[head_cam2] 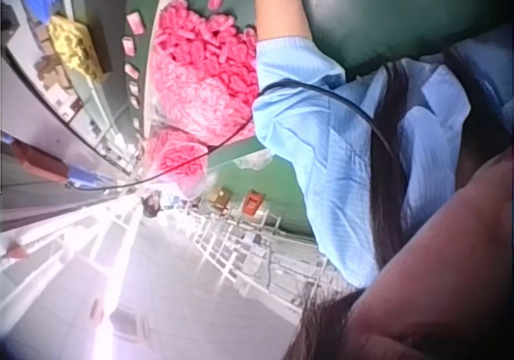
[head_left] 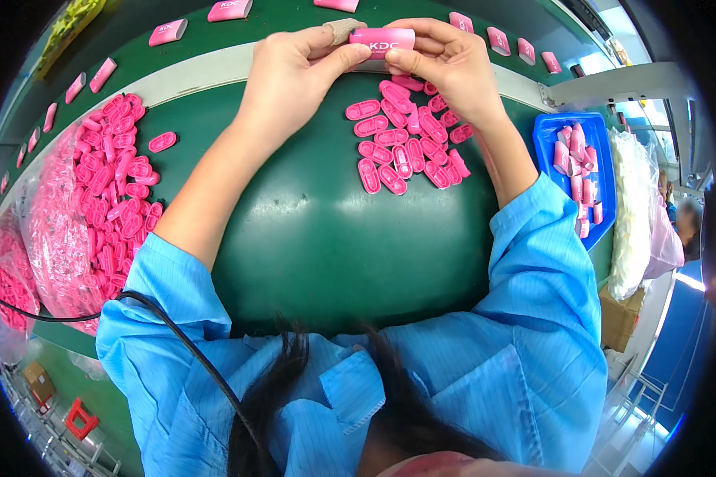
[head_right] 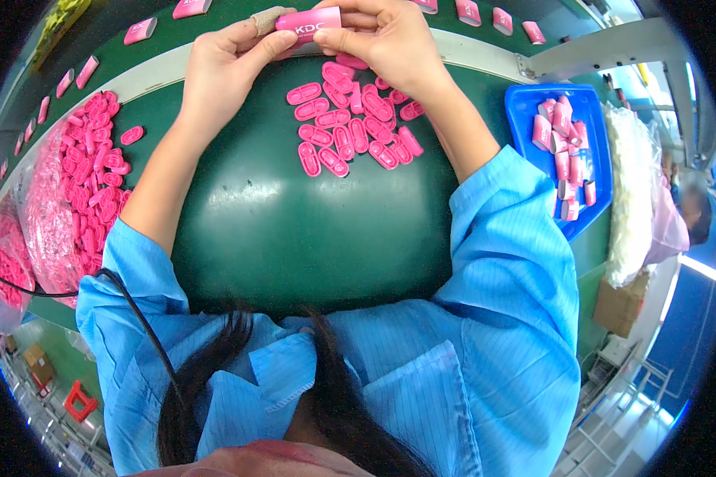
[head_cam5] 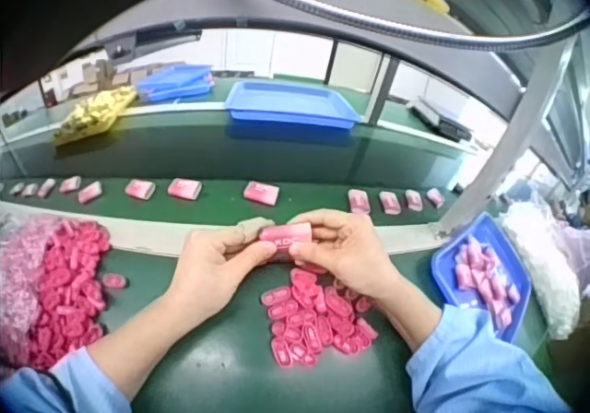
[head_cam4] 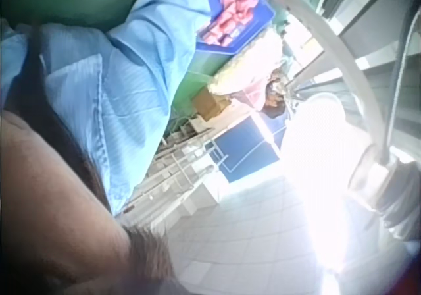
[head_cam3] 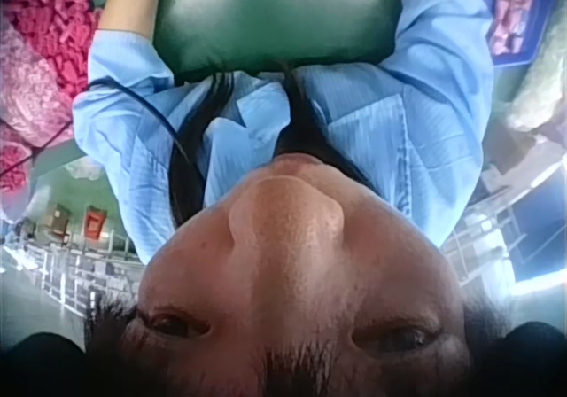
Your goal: The person assembles pink plastic capsule components by hand. They pick up two halves from a pile on a green table, press them together to form a complete capsule, and place the finished unit into a blue tray. The process is repeated continuously throughout the video.
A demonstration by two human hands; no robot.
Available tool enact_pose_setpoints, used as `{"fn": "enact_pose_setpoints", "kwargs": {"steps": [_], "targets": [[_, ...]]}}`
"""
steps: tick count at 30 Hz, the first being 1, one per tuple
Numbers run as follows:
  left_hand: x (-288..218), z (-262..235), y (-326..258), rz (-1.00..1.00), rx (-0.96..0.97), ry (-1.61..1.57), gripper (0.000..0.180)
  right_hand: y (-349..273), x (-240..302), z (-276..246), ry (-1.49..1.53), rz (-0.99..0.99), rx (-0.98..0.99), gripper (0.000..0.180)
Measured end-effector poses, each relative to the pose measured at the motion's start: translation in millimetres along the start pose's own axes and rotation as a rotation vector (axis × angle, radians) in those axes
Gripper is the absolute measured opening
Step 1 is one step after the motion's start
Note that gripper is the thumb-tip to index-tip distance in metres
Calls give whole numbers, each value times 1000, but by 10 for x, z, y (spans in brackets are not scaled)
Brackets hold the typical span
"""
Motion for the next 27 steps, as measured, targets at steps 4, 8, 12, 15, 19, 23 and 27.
{"fn": "enact_pose_setpoints", "kwargs": {"steps": [4,8,12,15,19,23,27], "targets": [[-180,88,-107,59,-104,-45,40,-33,58,93,20,-77,-86,34],[-436,178,-159,145,-75,490,38,-81,255,199,83,-90,-179,24],[-225,143,160,243,-147,398,44,315,91,3,-153,-71,-108,25],[-119,124,368,178,-173,481,31,649,-186,-276,-267,21,-104,23],[-146,488,398,-8,132,624,23,824,-324,-550,-491,-48,-196,29],[-94,653,404,75,189,624,30,719,-265,-894,-1216,-330,-281,25],[-92,567,350,121,147,527,26,516,-190,-830,-1060,-134,-169,21]]}}
Point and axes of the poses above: each hand's wrist, its own y-axis towards the middle knuckle, its own z-axis out of the palm, x = y × z, the point moved 7 cm from there along y, towards the middle knuckle, and after that the axes turned 3 degrees about -z, right-handed, at the moved point
